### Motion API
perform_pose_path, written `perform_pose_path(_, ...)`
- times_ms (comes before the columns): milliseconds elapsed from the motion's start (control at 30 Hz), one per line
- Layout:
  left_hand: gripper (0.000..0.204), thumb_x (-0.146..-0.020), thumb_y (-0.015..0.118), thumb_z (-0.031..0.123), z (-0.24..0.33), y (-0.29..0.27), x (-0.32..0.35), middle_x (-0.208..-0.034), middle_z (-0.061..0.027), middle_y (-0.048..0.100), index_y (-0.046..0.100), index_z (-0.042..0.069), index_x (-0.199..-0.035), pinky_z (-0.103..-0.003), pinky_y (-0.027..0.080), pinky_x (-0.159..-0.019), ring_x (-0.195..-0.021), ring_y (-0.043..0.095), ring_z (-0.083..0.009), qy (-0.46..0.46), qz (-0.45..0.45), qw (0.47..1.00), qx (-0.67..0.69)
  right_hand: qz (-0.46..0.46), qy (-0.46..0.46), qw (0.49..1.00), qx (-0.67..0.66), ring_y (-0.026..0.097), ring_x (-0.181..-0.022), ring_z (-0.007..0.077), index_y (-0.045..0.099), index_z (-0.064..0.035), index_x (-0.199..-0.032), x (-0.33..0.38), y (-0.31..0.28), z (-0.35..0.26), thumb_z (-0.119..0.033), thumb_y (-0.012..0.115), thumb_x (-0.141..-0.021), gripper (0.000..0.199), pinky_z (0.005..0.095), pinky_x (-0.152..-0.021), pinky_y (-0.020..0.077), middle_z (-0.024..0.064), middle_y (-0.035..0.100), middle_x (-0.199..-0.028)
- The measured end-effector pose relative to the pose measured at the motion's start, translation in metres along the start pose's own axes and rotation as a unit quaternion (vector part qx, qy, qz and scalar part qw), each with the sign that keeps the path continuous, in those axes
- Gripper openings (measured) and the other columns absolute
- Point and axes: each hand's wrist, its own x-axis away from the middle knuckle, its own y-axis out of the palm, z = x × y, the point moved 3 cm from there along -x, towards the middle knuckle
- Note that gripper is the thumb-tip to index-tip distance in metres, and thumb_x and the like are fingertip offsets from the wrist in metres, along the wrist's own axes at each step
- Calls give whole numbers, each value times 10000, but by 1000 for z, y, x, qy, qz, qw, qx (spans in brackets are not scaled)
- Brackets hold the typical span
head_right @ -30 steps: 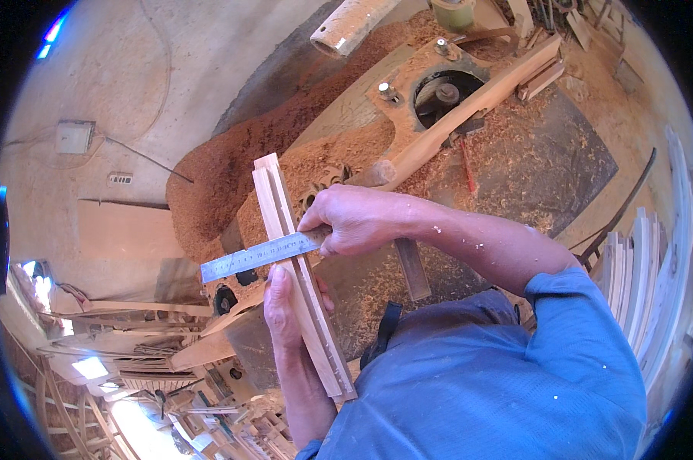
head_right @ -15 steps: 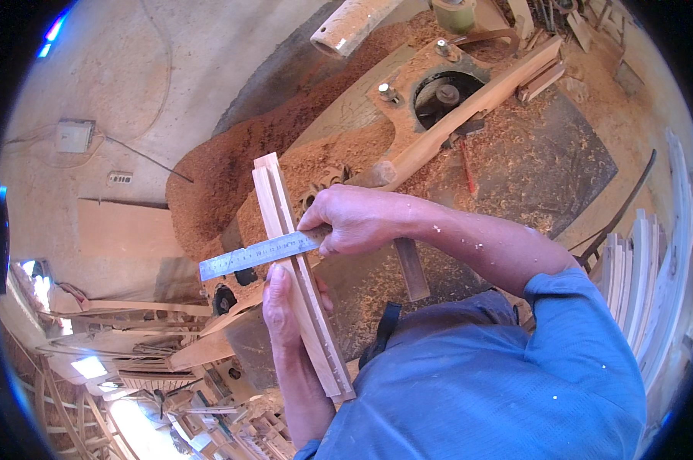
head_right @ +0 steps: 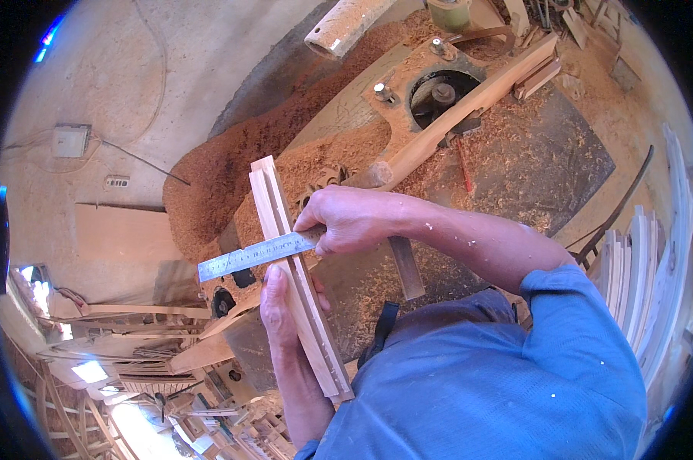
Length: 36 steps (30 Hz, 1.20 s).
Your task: The person feeds wooden slats through a wood shaping machine, uses a metal ruler to measure features on one of the pieces, and stacks the finished slats in a pile on the floor.
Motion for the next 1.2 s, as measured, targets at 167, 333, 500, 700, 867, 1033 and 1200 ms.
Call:
perform_pose_path(167,442,-1046,510,464,-1,-1,-2,-781,-113,655,549,52,-1201,-297,554,-513,-570,665,-193,-5,2,1000,4,-7,9,1000,-2,600,-727,156,693,19,-1120,-3,0,2,-54,705,-780,347,374,-697,488,171,677,-794)
perform_pose_path(333,438,-1052,502,468,-3,-3,-4,-782,-113,658,552,56,-1191,-295,555,-512,-569,665,-192,-6,2,1000,-4,-11,15,1000,-11,596,-726,147,693,21,-1112,-5,3,7,-64,706,-780,344,369,-696,488,161,675,-784)
perform_pose_path(500,466,-1042,493,482,-6,-3,-4,-769,-126,656,575,39,-1163,-303,544,-506,-562,655,-201,-10,13,1000,-11,-26,14,1000,1,573,-708,152,695,24,-1098,-6,2,8,-67,697,-776,334,369,-693,485,145,659,-762)
perform_pose_path(700,478,-1036,495,485,-9,-6,-5,-763,-135,656,588,30,-1151,-317,547,-511,-561,652,-214,-18,19,1000,-10,-31,27,999,-6,569,-706,165,700,20,-1114,-6,3,9,-68,694,-773,352,367,-698,487,146,656,-771)
perform_pose_path(867,472,-1036,497,480,-9,-6,-5,-762,-136,654,587,29,-1144,-321,547,-514,-561,652,-217,-20,17,1000,-7,-27,17,999,-1,617,-740,190,697,5,-1179,-8,6,16,-73,703,-774,413,371,-730,503,170,691,-834)
perform_pose_path(1033,464,-1036,498,481,-10,-6,-5,-753,-135,649,585,33,-1122,-321,547,-516,-554,647,-217,-22,25,999,-5,-35,25,999,-7,627,-753,193,689,-2,-1221,-8,7,17,-72,704,-775,451,369,-743,506,170,702,-854)
perform_pose_path(1200,459,-1035,504,479,-12,-6,-4,-744,-132,646,583,35,-1120,-319,545,-514,-551,647,-216,-18,23,1000,0,-47,41,998,-14,621,-761,179,681,-12,-1251,-7,6,14,-74,706,-780,476,361,-744,504,157,712,-869)
